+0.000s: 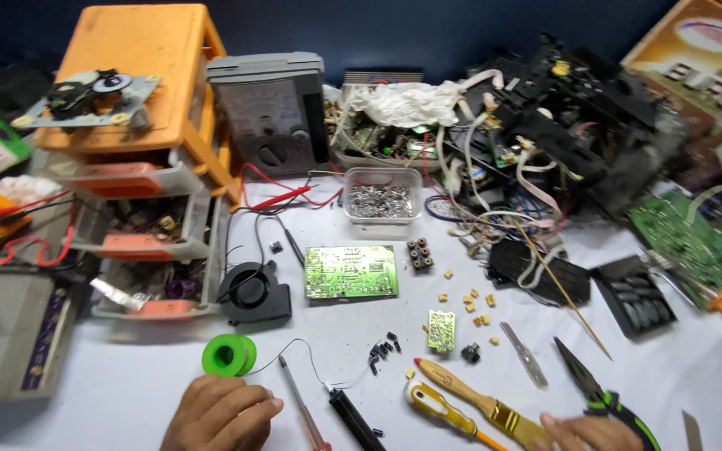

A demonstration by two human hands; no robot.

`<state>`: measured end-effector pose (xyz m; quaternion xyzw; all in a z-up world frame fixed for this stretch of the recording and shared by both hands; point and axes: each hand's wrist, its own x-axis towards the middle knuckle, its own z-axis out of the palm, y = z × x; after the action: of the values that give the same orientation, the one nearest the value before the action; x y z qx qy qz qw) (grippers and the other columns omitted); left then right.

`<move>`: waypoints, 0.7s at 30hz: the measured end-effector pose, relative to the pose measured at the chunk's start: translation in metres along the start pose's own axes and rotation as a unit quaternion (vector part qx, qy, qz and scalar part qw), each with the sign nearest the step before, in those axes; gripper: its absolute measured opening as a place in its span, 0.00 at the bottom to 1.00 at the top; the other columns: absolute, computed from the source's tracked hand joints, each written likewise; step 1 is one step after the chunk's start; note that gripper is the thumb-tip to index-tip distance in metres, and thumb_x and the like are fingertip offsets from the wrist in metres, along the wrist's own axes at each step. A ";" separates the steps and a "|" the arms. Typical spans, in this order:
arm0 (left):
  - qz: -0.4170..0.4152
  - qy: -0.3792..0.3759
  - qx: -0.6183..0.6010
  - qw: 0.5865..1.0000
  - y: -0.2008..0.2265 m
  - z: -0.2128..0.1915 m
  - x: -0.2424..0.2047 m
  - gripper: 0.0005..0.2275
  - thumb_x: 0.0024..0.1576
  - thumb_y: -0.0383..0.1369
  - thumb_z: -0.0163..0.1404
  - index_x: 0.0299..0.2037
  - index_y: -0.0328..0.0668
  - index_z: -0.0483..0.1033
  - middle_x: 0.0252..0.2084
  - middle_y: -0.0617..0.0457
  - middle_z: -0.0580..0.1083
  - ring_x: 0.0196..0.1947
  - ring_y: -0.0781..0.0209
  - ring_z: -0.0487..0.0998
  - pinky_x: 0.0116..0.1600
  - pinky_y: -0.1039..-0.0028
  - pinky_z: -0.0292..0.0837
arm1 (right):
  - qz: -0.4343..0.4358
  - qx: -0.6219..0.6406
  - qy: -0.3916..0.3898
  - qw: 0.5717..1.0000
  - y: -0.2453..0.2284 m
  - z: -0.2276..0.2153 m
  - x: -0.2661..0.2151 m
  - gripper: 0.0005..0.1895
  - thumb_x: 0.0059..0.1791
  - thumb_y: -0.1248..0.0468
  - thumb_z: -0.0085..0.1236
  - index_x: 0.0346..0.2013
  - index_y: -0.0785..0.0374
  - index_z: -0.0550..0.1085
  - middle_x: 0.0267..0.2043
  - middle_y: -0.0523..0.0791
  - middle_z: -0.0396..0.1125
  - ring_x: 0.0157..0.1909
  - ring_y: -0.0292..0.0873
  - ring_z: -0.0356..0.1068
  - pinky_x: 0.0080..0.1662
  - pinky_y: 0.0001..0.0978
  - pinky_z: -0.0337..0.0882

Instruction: The person is soldering components onto a small green printed circuit board and then inserting various electronic components into a larger brown circuit board.

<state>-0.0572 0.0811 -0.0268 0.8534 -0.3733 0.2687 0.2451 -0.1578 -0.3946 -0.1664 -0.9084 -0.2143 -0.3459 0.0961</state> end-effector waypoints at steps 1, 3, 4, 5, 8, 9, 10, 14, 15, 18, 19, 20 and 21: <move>0.020 -0.001 0.009 1.000 -0.001 -0.003 0.008 0.05 0.51 0.33 0.46 0.36 0.49 0.71 0.33 0.59 0.72 0.30 0.65 0.71 0.39 0.73 0.64 | -0.003 -0.006 0.012 1.000 -0.012 -0.011 0.054 0.13 0.38 0.52 0.51 0.32 0.51 0.72 0.20 0.37 0.63 0.18 0.35 0.60 0.22 0.28 0.59; 0.069 0.000 -0.008 0.998 -0.013 -0.007 0.032 0.06 0.52 0.33 0.46 0.37 0.47 0.71 0.33 0.56 0.72 0.31 0.62 0.71 0.39 0.72 0.63 | 0.063 -0.007 0.021 0.998 -0.051 -0.033 0.106 0.12 0.39 0.56 0.53 0.35 0.53 0.72 0.26 0.39 0.64 0.26 0.37 0.62 0.34 0.31 0.60; 0.110 -0.002 -0.015 0.994 -0.019 -0.010 0.043 0.07 0.52 0.33 0.45 0.38 0.46 0.71 0.34 0.54 0.71 0.31 0.58 0.70 0.39 0.70 0.62 | 0.124 0.004 0.033 0.992 -0.069 -0.042 0.132 0.12 0.40 0.61 0.54 0.38 0.55 0.71 0.32 0.40 0.65 0.34 0.39 0.63 0.47 0.34 0.60; 0.110 -0.002 -0.018 0.994 -0.018 -0.011 0.058 0.07 0.52 0.33 0.45 0.38 0.46 0.71 0.34 0.54 0.71 0.31 0.58 0.70 0.39 0.70 0.62 | 0.125 0.001 0.032 0.992 -0.073 -0.047 0.159 0.12 0.40 0.61 0.54 0.38 0.55 0.71 0.32 0.40 0.65 0.34 0.39 0.63 0.47 0.34 0.60; 0.149 -0.021 -0.018 0.988 -0.023 -0.011 0.094 0.06 0.54 0.29 0.43 0.38 0.40 0.70 0.33 0.51 0.70 0.31 0.53 0.68 0.37 0.67 0.62 | 0.002 0.036 0.030 0.999 -0.078 -0.057 0.227 0.10 0.39 0.64 0.55 0.34 0.65 0.71 0.28 0.45 0.66 0.27 0.43 0.64 0.42 0.36 0.60; 0.147 -0.037 -0.012 0.988 -0.026 -0.008 0.099 0.06 0.53 0.28 0.45 0.40 0.39 0.70 0.34 0.52 0.71 0.31 0.54 0.69 0.37 0.67 0.62 | -0.021 0.048 0.023 0.998 -0.078 -0.057 0.242 0.10 0.40 0.65 0.54 0.35 0.65 0.71 0.28 0.45 0.67 0.27 0.42 0.64 0.41 0.37 0.60; 0.145 -0.052 -0.006 0.988 -0.030 -0.005 0.105 0.07 0.52 0.26 0.46 0.41 0.39 0.71 0.34 0.52 0.72 0.32 0.54 0.69 0.37 0.67 0.61 | -0.044 0.061 0.016 0.997 -0.078 -0.056 0.256 0.11 0.41 0.66 0.54 0.36 0.64 0.71 0.29 0.44 0.67 0.28 0.41 0.63 0.41 0.38 0.60; 0.106 -0.038 -0.058 0.992 -0.037 0.009 0.107 0.11 0.49 0.19 0.46 0.41 0.39 0.70 0.34 0.52 0.72 0.31 0.54 0.69 0.34 0.68 0.65 | -0.066 0.071 0.011 0.995 -0.084 -0.038 0.292 0.10 0.42 0.66 0.54 0.36 0.65 0.71 0.31 0.46 0.68 0.26 0.42 0.63 0.41 0.38 0.60; 0.095 -0.046 -0.074 0.992 -0.037 0.010 0.108 0.10 0.50 0.19 0.45 0.41 0.37 0.69 0.35 0.50 0.72 0.31 0.53 0.69 0.34 0.68 0.64 | -0.067 0.078 0.006 0.995 -0.084 -0.032 0.294 0.10 0.42 0.66 0.54 0.36 0.65 0.71 0.30 0.45 0.68 0.27 0.42 0.63 0.42 0.37 0.58; 0.041 -0.072 -0.116 0.990 -0.040 0.017 0.109 0.11 0.50 0.21 0.45 0.43 0.37 0.68 0.32 0.50 0.71 0.29 0.54 0.68 0.32 0.69 0.63 | -0.063 0.097 0.002 0.993 -0.082 -0.014 0.290 0.08 0.42 0.68 0.54 0.36 0.64 0.71 0.30 0.44 0.68 0.27 0.41 0.65 0.42 0.36 0.58; 0.001 -0.091 -0.144 0.985 -0.042 0.020 0.108 0.12 0.50 0.23 0.46 0.44 0.39 0.68 0.28 0.52 0.70 0.28 0.55 0.67 0.31 0.69 0.62 | -0.055 0.107 0.004 0.993 -0.082 -0.008 0.286 0.08 0.42 0.69 0.54 0.35 0.65 0.71 0.31 0.45 0.69 0.28 0.41 0.65 0.41 0.36 0.59; -0.003 -0.093 -0.143 0.985 -0.042 0.023 0.110 0.12 0.50 0.23 0.46 0.44 0.39 0.68 0.28 0.52 0.70 0.28 0.55 0.67 0.31 0.69 0.62 | -0.054 0.112 0.002 0.992 -0.080 -0.004 0.284 0.08 0.42 0.69 0.54 0.35 0.65 0.71 0.31 0.45 0.69 0.28 0.41 0.65 0.41 0.36 0.59; -0.010 -0.111 -0.157 0.981 -0.043 0.026 0.112 0.11 0.50 0.24 0.47 0.44 0.41 0.68 0.28 0.51 0.70 0.27 0.54 0.67 0.32 0.68 0.63 | -0.051 0.116 -0.011 0.992 -0.078 -0.002 0.281 0.08 0.42 0.69 0.54 0.36 0.65 0.71 0.30 0.44 0.68 0.28 0.41 0.65 0.41 0.37 0.60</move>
<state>0.0474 0.0340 0.0171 0.8328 -0.4268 0.1081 0.3356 -0.0067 -0.2352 0.0249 -0.8828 -0.2998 -0.3131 0.1812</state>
